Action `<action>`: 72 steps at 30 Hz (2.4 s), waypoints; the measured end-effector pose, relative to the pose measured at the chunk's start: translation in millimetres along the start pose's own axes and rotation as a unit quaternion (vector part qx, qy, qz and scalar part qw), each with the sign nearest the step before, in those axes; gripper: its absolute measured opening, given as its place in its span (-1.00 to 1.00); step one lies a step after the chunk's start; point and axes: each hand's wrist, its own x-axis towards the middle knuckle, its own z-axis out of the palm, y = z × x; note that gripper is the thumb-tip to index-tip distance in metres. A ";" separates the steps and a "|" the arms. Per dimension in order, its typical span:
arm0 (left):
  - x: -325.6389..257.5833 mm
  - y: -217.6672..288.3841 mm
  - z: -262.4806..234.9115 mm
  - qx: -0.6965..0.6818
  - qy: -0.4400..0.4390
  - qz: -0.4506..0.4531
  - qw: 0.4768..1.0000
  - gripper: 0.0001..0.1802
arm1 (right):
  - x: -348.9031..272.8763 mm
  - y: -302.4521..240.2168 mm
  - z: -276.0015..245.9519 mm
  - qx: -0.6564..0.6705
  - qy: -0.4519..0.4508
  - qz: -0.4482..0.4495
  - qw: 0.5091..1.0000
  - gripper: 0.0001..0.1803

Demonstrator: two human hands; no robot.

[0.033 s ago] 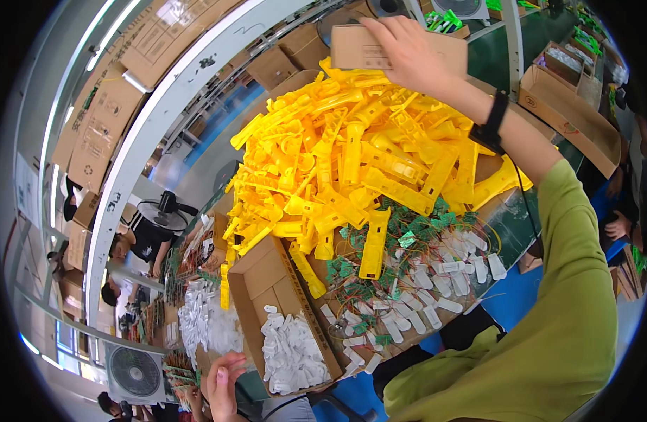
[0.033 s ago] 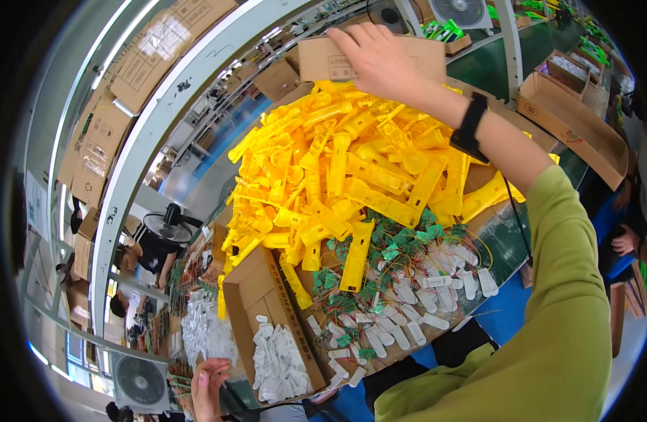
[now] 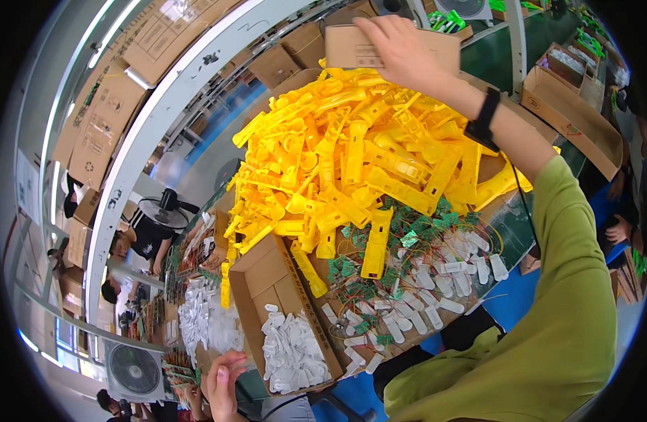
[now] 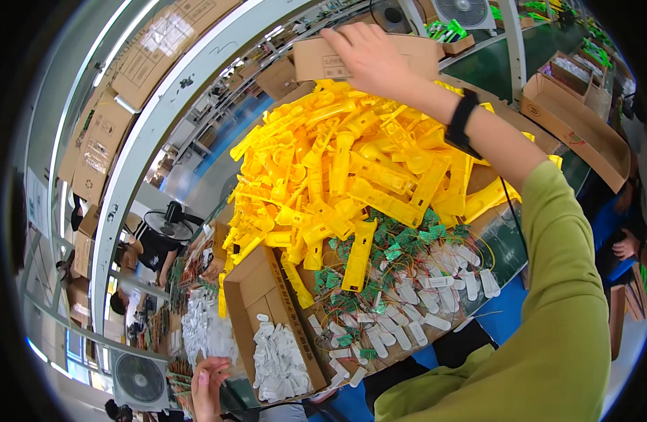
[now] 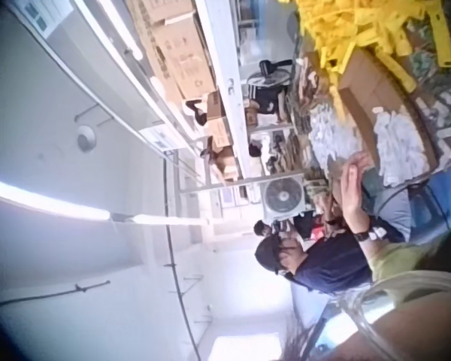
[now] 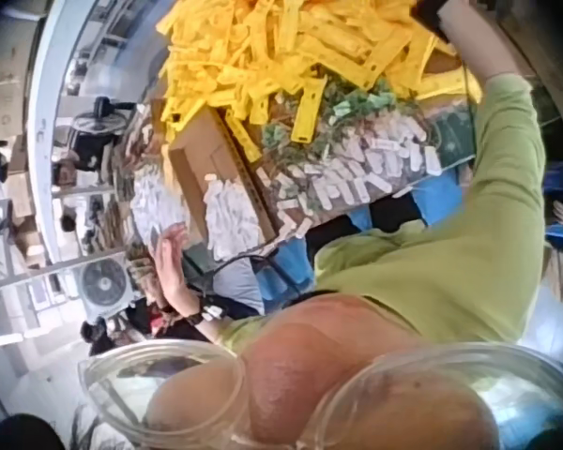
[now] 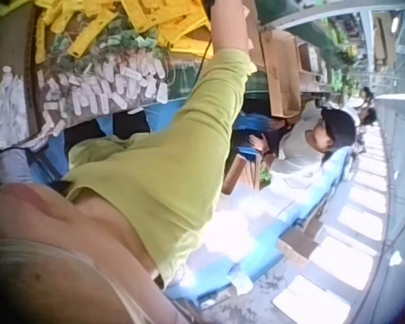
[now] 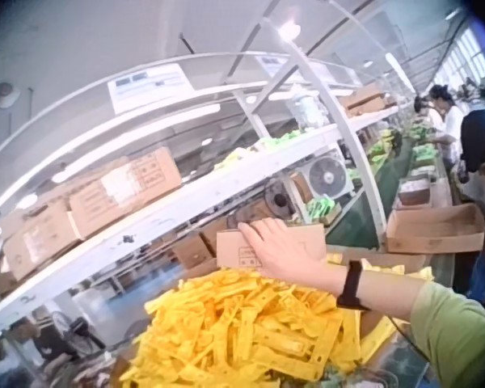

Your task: Assembling electronic components into yellow plastic housings on an industrial assembly line.

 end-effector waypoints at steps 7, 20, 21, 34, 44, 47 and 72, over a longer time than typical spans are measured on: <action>-16.1 -10.3 -8.7 0.051 0.068 -0.031 0.996 -0.61 | 53.3 -56.7 126.4 0.039 -0.004 0.008 0.999 -0.30; -17.4 -36.9 -39.6 0.022 0.055 -0.043 0.997 -0.57 | 30.3 -117.3 74.7 0.240 -0.171 -0.174 0.940 -0.25; -15.1 -38.4 -39.6 0.015 0.032 -0.039 0.999 -0.56 | 28.2 -116.1 62.1 0.238 -0.172 -0.179 0.939 -0.25; -31.4 -43.8 -37.5 -0.033 0.043 -0.020 0.998 -0.57 | 6.1 -106.2 -126.0 0.228 -0.244 -0.222 0.916 -0.20; -14.9 -46.3 -39.9 -0.034 0.007 0.017 0.999 -0.46 | -9.8 -55.5 -185.6 0.157 -0.070 -0.094 0.981 -0.26; -13.6 -45.0 -39.6 -0.029 0.002 0.015 0.999 -0.45 | 0.9 -54.4 -179.8 0.152 -0.007 -0.080 0.985 -0.28; -45.2 -72.4 -64.5 0.001 0.048 -0.015 0.999 -0.46 | 56.7 -91.3 68.6 0.046 -0.029 -0.040 0.998 -0.18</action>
